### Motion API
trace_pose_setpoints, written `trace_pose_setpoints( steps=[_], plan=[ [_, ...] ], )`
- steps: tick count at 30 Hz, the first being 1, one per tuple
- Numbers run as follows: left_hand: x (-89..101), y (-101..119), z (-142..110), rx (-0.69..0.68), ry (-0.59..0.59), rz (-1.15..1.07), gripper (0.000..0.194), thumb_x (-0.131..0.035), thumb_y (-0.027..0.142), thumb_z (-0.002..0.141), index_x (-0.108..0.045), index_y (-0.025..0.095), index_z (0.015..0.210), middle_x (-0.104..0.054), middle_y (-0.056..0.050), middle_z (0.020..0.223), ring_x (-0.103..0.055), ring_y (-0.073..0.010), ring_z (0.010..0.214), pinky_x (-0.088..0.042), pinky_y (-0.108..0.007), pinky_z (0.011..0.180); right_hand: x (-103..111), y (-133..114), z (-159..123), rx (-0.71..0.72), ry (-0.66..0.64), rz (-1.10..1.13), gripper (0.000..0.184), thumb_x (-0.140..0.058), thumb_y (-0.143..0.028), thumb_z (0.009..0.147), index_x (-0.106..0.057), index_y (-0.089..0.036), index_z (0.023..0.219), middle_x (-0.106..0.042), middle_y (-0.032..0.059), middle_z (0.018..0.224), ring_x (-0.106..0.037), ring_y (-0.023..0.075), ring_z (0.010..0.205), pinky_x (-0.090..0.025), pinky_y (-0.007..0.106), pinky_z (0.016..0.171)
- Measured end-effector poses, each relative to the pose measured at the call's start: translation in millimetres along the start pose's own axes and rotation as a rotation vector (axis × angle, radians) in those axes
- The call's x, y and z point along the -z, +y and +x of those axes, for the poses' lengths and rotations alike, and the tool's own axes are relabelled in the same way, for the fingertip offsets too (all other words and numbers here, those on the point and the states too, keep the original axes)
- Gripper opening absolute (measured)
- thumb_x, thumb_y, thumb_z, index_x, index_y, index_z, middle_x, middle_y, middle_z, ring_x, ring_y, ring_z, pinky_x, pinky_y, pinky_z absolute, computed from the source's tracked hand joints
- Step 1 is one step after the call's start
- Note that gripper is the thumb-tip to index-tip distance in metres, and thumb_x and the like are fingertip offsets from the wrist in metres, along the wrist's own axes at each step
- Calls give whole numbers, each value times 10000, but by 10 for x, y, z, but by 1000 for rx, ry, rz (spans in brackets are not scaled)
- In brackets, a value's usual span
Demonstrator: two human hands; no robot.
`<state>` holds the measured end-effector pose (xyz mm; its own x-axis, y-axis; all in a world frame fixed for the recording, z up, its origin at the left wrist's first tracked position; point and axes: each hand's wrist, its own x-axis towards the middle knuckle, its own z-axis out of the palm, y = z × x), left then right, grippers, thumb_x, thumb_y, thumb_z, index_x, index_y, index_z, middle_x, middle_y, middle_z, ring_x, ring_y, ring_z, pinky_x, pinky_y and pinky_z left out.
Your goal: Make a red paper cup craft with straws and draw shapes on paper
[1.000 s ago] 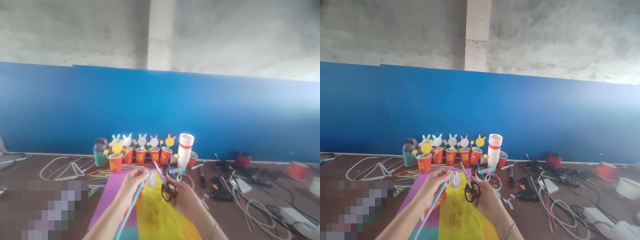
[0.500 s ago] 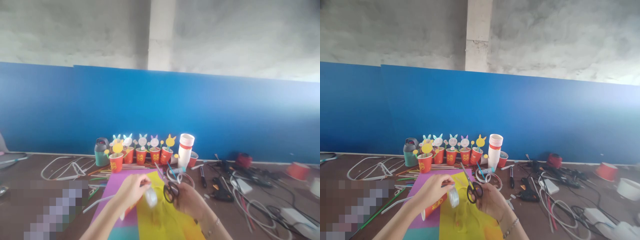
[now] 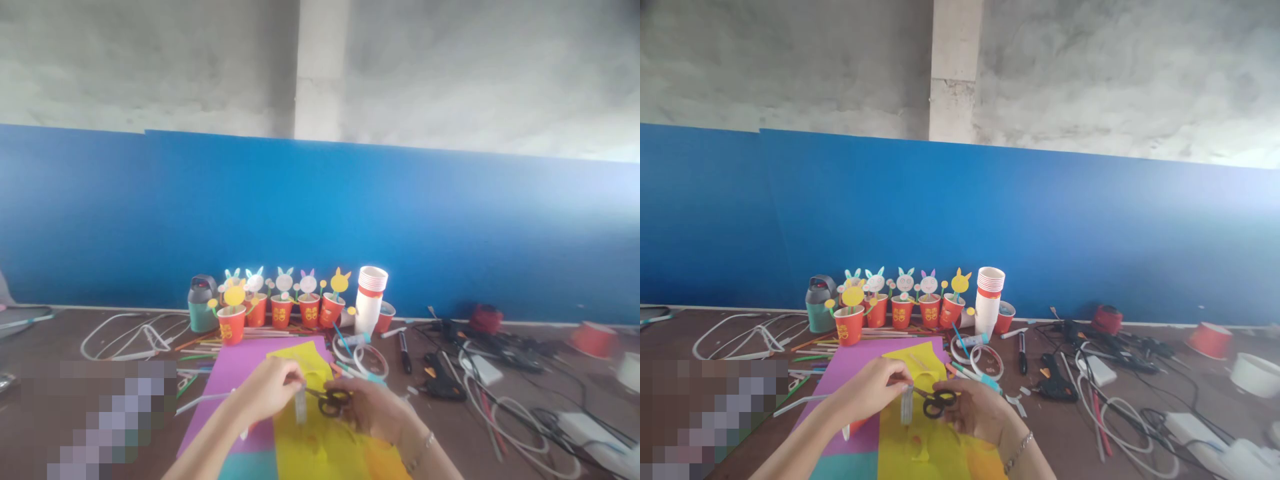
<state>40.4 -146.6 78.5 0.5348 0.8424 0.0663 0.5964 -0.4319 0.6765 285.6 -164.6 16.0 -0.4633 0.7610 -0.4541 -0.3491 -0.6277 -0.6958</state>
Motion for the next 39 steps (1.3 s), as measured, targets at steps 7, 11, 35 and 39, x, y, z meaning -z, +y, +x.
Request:
trace_pose_setpoints(
  steps=[7, 11, 35, 39],
  plan=[
    [-14, 0, -9, 4, 10, -24, 181, -541, 281, 805, -707, 218, 841, -731, -49, 918, -664, -225, 881, -456, -276, 751, 32, 144, 126, 160, 296, -431, 240, -621, -260, 682, -604, -208, 916, -639, -7, 672, -557, 102, 492, -259, 172, 387],
    [-11, -15, -8, -3, 16, -17, 189, -536, 288, 814, -708, 222, 858, -730, -45, 918, -666, -220, 875, -455, -271, 752, -67, 200, 77, 334, 502, -802, 349, -580, -86, 514, -541, -248, 820, -565, -76, 614, -455, 96, 472, -302, 211, 443],
    [-16, -37, 0, 25, -25, -75, 187, -564, 254, 786, -730, 222, 867, -743, -50, 947, -675, -227, 899, -469, -279, 780, -202, 225, -62, 385, 855, -1715, 345, -527, -34, 653, -648, -176, 943, -659, 152, 978, -611, 318, 896, -419, 376, 732],
    [-13, -39, 4, 18, -24, -57, 195, -561, 246, 783, -733, 225, 871, -744, -44, 946, -673, -219, 893, -465, -272, 776, -237, 202, -84, 436, 926, -1838, 354, -490, 23, 652, -673, -167, 888, -611, 172, 1133, -544, 331, 1077, -407, 371, 831]
  ],
)
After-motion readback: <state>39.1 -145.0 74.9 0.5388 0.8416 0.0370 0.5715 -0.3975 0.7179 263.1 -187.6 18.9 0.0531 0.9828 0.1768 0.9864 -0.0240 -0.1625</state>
